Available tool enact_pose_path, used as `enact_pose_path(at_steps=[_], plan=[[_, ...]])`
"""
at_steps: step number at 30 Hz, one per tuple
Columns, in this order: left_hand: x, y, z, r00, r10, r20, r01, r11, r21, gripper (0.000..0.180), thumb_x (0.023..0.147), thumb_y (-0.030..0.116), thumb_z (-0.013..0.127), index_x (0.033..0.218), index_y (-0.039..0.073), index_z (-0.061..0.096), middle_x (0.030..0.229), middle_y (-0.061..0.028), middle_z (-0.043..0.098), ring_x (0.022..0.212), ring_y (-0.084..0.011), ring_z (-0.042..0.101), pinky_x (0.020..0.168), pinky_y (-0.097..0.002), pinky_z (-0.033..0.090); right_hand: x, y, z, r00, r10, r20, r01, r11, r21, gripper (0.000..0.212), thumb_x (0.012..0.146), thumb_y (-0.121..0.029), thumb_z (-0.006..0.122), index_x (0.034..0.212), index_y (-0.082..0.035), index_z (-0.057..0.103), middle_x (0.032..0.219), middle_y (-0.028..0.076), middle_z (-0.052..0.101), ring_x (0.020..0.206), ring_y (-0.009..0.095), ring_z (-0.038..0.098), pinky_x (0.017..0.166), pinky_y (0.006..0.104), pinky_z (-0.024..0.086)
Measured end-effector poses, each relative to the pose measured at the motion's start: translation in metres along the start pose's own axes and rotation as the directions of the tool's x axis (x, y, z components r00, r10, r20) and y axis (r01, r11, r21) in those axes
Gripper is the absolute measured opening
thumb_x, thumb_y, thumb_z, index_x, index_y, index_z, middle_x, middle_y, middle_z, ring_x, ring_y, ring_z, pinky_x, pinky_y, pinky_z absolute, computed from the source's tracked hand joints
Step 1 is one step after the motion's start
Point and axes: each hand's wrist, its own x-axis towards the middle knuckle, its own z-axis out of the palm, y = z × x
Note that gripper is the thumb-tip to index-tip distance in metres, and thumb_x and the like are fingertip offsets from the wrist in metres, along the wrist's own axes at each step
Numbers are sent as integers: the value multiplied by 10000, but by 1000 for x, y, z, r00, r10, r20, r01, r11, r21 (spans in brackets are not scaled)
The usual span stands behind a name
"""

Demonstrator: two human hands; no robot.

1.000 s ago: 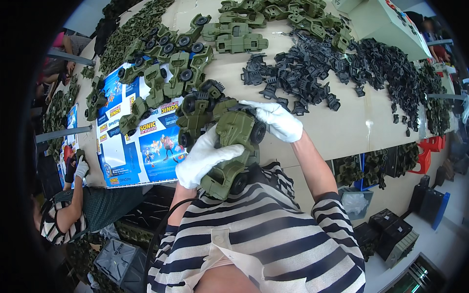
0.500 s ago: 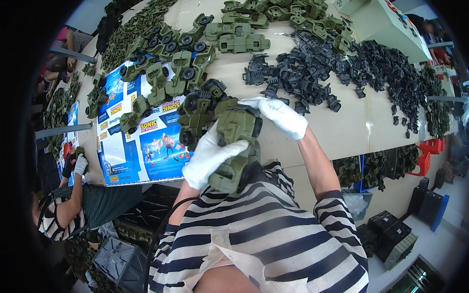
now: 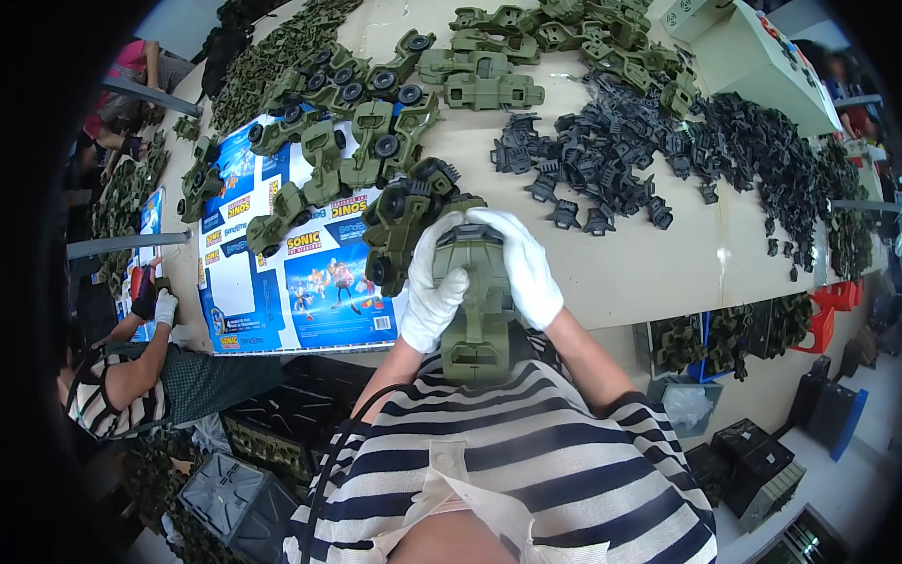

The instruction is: The person assembles green toy tank vehicles by hand, picking up chassis and wheels from a table and snapping them together. They place completed units into a blue bin and continue the process. At one point, they remove their gloves to adjust the camera strap before putting them back on to resume assembly.

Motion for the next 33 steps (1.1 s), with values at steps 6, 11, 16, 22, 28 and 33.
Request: enact_pose_path(at_steps=[6, 11, 16, 22, 28, 33], plan=[[3, -11, 4, 986, 142, -82, -134, 986, 103, 490, 900, 410, 646, 1184, 20, 559, 1095, -182, 610, 1017, -351, 614, 899, -408, 474, -15, 9, 23, 991, 28, -132, -39, 996, -83, 312, 839, -12, 576, 1150, -6, 596, 1066, 188, 634, 986, 337, 632, 883, 384, 490], [8, -11, -4, 992, 73, -100, -54, 983, 176, 420, 924, 348, 608, 1182, 20, 560, 1087, -191, 613, 979, -374, 614, 869, -418, 486, -3, 16, 36, 986, 38, -164, -54, 994, -92, 217, 900, -19, 537, 1098, 8, 622, 1010, 171, 667, 936, 317, 646, 860, 370, 496], [24, 17, -42, 943, -146, -300, 218, 950, 222, 597, 869, 448, 687, 1206, -29, 563, 1118, -215, 617, 969, -371, 629, 876, -428, 495, 10, 32, 17, 901, 186, -392, -165, 982, 87, 273, 1023, -160, 459, 1149, 7, 635, 1118, 111, 656, 1073, 175, 581, 983, 302, 422], [32, -30, -93, 844, -525, -109, 404, 491, 772, 576, 683, 355, 840, 1105, 15, 645, 1036, -211, 684, 972, -357, 661, 854, -420, 518, 0, 93, -52, 841, 382, -382, -316, 922, 226, 449, 1050, -316, 399, 1241, 37, 600, 1211, 109, 627, 1111, 189, 573, 1017, 332, 414], [12, -45, -99, 810, -570, -136, 553, 667, 499, 532, 693, 298, 832, 1087, 5, 630, 947, -171, 728, 853, -296, 710, 790, -363, 543, -15, 85, -45, 858, 305, -413, -293, 951, 95, 439, 1058, -319, 396, 1240, 19, 609, 1209, 95, 630, 1115, 167, 567, 1005, 320, 420], [-32, -23, -107, 742, -626, -242, 661, 619, 425, 519, 723, 276, 832, 1121, 7, 637, 994, -152, 727, 887, -275, 708, 802, -347, 529, 8, 29, -4, 897, 231, -376, -237, 971, 30, 423, 1049, -343, 419, 1194, -15, 645, 1142, 95, 660, 1072, 170, 585, 979, 317, 439]])
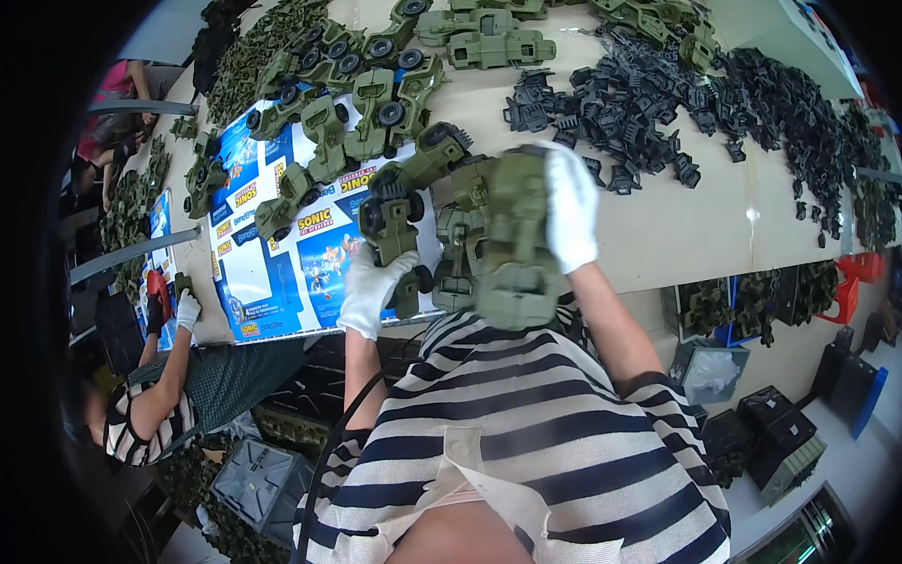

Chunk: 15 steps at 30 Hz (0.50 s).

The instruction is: The person assembles green toy tank vehicles by hand, picking up chassis and wheels from a table and snapping them together. They place completed units into a blue bin and continue the process. At one point, they remove their gloves to adjust the camera strap before putting them back on to resume assembly.

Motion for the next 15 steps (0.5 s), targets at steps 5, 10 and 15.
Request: enact_pose_path(at_steps=[5, 10, 15], plan=[[-7, -9, 1, 985, -3, -174, 25, 992, 126, 570, 717, 359, 845, 1085, -27, 644, 995, -187, 721, 900, -293, 703, 828, -363, 526, -35, -21, 90, 975, -189, 116, 197, 978, -63, 253, 906, -188, 661, 1113, -46, 625, 1050, 169, 654, 990, 318, 638, 876, 388, 502], [-16, -31, 21, 904, 236, -356, 177, 552, 815, 998, 697, 609, 756, 1405, 19, 373, 1042, -110, 554, 941, -270, 567, 728, -396, 433, -19, 12, 101, 866, -387, 316, 485, 801, -351, 327, 872, -356, 686, 1074, -105, 627, 1101, 111, 647, 1040, 324, 606, 878, 435, 472], [-22, -27, 37, 939, 111, -326, 188, 630, 754, 1065, 692, 570, 791, 1438, -27, 320, 1195, -166, 555, 1021, -326, 584, 806, -421, 478, 60, -15, 155, 505, -42, 862, 816, 349, -461, 297, 821, -209, 677, 1097, -104, 654, 1094, 108, 666, 1067, 278, 619, 860, 417, 491]])
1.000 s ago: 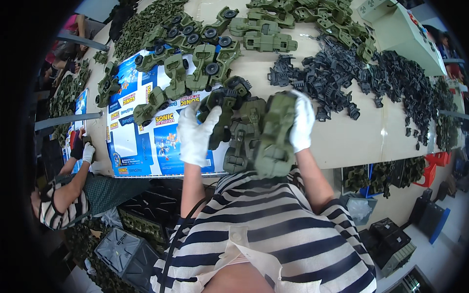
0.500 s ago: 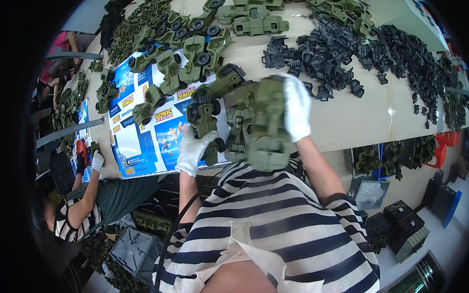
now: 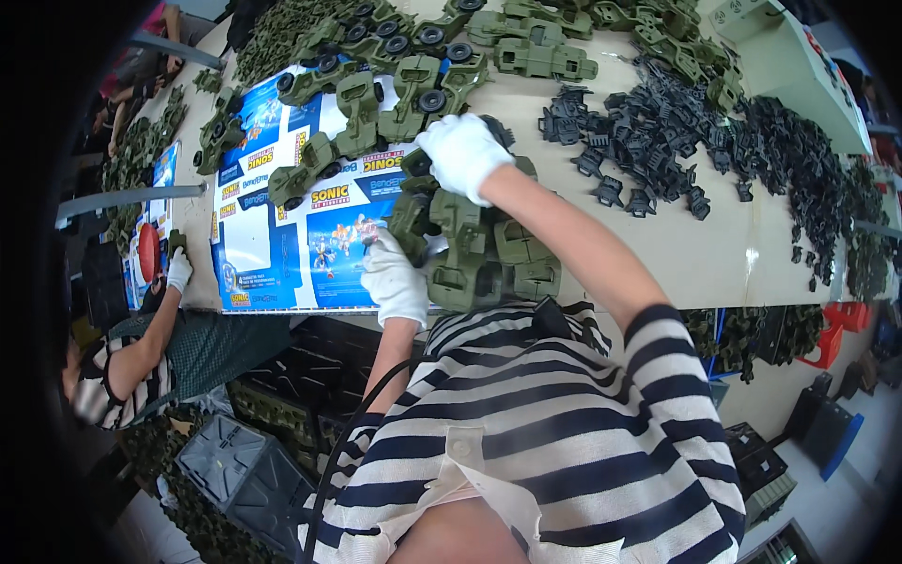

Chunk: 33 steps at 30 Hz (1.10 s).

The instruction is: The person assembles green toy tank vehicles by hand, picking up chassis and wheels from a table and snapping them together. They place completed units into a blue bin and continue the process. At one point, they remove their gloves to adjust the camera strap before putting them back on to resume assembly.

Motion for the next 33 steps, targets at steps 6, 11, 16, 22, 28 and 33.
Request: enact_pose_path(at_steps=[6, 11, 16, 22, 28, 33], plan=[[27, -43, 0, 936, 184, 299, 29, 808, -588, 713, 716, 426, 787, 1234, -18, 578, 942, -187, 679, 958, -340, 628, 865, -416, 493, 60, 14, 52, 941, -1, 337, 87, 967, -240, 281, 792, -155, 657, 1063, -102, 711, 1010, 110, 736, 960, 285, 710, 766, 443, 518], [43, -61, 52, 935, 350, 58, -286, 841, -458, 640, 683, 462, 800, 1145, 41, 662, 959, -167, 702, 882, -357, 656, 854, -418, 507, 52, 31, 40, 955, -65, 290, 102, 988, -115, 491, 713, -303, 779, 1147, -118, 642, 1010, 123, 710, 977, 319, 680, 822, 439, 497], [43, -55, 67, 899, 317, 301, 158, 406, -900, 666, 694, 322, 845, 1232, 11, 604, 975, -153, 707, 857, -309, 672, 813, -348, 526, 23, 29, -7, 996, 65, -68, -51, 982, 183, 762, 631, -311, 855, 1288, -117, 523, 1086, 157, 646, 1028, 366, 614, 894, 416, 484], [54, -29, 42, 984, 107, -144, -177, 721, -670, 490, 754, 338, 800, 1109, 35, 650, 1055, -193, 664, 992, -305, 616, 873, -407, 488, -56, 11, -54, 876, -259, -408, 332, 936, 118, 651, 598, -133, 787, 1209, -170, 563, 1040, 105, 622, 1001, 330, 589, 871, 430, 445], [46, 39, -52, 942, 334, 17, -293, 849, -439, 529, 742, 538, 714, 994, 73, 719, 1086, -122, 652, 1167, -306, 496, 958, -438, 384, -98, 36, -43, 841, 101, -531, 133, 914, 383, 604, 620, -25, 685, 1204, -102, 548, 1125, 106, 614, 1039, 337, 564, 935, 426, 415], [51, 45, -25, 950, 304, -65, -302, 853, -426, 461, 683, 423, 678, 899, 16, 673, 1013, -168, 638, 1015, -343, 558, 898, -408, 440, -117, 29, -56, 768, -8, -640, 241, 930, 278, 634, 609, -96, 767, 1208, -104, 560, 1116, 90, 621, 1034, 318, 572, 927, 415, 420]])
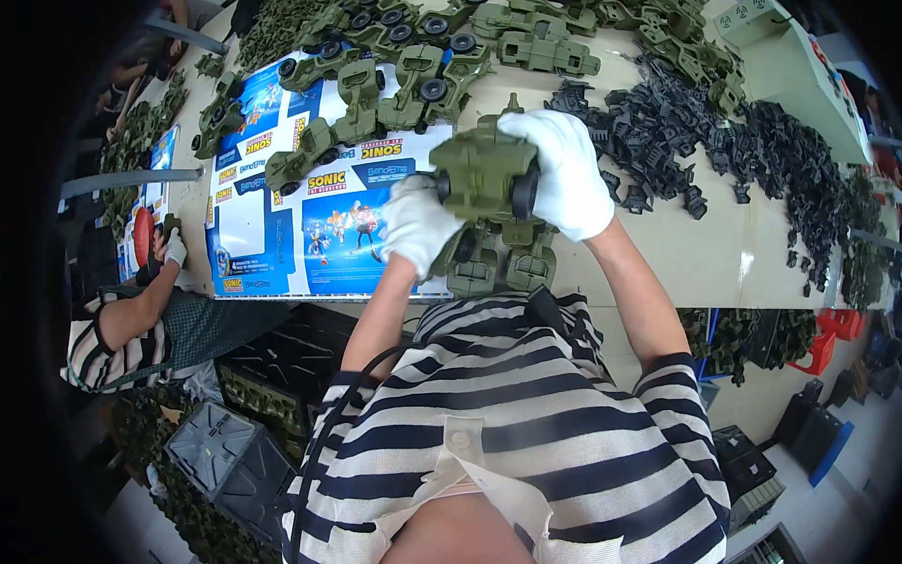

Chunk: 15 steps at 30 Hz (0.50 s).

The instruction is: The person assembles green toy tank vehicles by hand, picking up chassis and wheels from a table and snapping them together. They place completed units into a blue bin and continue the process. At one point, they remove their gloves to adjust the camera strap before putting them back on to resume assembly.

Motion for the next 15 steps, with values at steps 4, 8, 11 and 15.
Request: enact_pose_path(at_steps=[4, 8, 11, 15], plan=[[-32, -29, -46, 988, -152, -7, 148, 973, -175, 399, 693, 412, 735, 754, 18, 724, 957, -149, 680, 931, -305, 625, 868, -379, 482, -17, -15, -9, 992, -127, 9, 128, 989, -79, 584, 577, -192, 782, 1133, -119, 615, 1001, 56, 640, 946, 286, 601, 808, 413, 441], [-37, -64, -39, 903, -292, 314, 428, 661, -617, 254, 804, 194, 744, 938, -21, 725, 924, -102, 724, 893, -190, 669, 797, -302, 508, -24, -36, 40, 847, -296, 442, 331, 944, -3, 369, 773, -181, 579, 1139, -131, 585, 1021, 34, 607, 894, 217, 579, 735, 353, 434], [-37, -70, -31, 891, -210, 401, 452, 471, -758, 181, 873, 62, 689, 1011, -51, 658, 1034, -123, 716, 916, -139, 673, 797, -238, 520, -40, -46, 68, 870, -247, 426, 346, 922, -172, 400, 796, -149, 556, 1195, -142, 577, 1135, 40, 601, 1123, 199, 545, 896, 333, 441], [-40, -92, -22, 887, -232, 399, 459, 365, -810, 286, 878, 57, 693, 1086, -51, 530, 1068, -166, 696, 951, -201, 687, 883, -265, 535, -20, -26, 19, 890, 196, 412, -160, 980, -120, 285, 838, -156, 572, 1102, -90, 657, 997, 121, 693, 932, 328, 669, 802, 444, 522]])
